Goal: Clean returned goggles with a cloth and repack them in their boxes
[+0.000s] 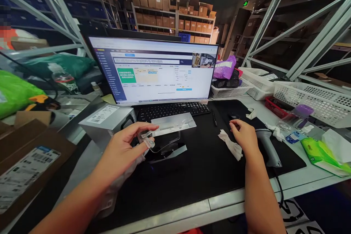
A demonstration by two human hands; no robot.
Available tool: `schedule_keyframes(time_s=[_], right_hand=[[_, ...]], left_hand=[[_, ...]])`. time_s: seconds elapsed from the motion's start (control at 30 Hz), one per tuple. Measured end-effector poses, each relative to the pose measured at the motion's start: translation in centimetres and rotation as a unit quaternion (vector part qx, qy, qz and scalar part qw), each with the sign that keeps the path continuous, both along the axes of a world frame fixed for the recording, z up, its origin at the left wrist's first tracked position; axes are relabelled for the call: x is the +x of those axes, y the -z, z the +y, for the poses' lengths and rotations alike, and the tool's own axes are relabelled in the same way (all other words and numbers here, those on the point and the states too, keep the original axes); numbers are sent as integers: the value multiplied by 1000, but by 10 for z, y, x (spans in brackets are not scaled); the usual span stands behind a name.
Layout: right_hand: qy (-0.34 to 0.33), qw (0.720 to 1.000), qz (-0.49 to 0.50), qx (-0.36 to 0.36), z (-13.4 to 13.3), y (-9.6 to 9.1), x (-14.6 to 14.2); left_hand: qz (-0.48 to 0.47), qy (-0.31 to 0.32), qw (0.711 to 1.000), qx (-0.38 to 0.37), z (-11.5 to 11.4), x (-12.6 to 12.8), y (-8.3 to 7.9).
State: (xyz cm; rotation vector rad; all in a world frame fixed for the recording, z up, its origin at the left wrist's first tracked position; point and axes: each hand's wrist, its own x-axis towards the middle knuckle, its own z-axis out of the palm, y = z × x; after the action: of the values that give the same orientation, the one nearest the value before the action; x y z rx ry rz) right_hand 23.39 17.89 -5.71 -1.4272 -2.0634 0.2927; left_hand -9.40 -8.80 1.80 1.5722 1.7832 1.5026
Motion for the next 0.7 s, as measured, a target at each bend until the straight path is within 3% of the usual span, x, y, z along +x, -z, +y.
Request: schedule_keyframes(time_s=[0.3,0.53,0.7], right_hand=[[-118,982,-121,-88,10,25,1],[-137,964,-198,-112,27,45,-8],[-106,965,-229,-68,31,36,-5]], left_hand=[[51,27,998,36,-1,0,3],[79,32,995,59,-5,6,0],[102,18,992,77,-8,8,-1]])
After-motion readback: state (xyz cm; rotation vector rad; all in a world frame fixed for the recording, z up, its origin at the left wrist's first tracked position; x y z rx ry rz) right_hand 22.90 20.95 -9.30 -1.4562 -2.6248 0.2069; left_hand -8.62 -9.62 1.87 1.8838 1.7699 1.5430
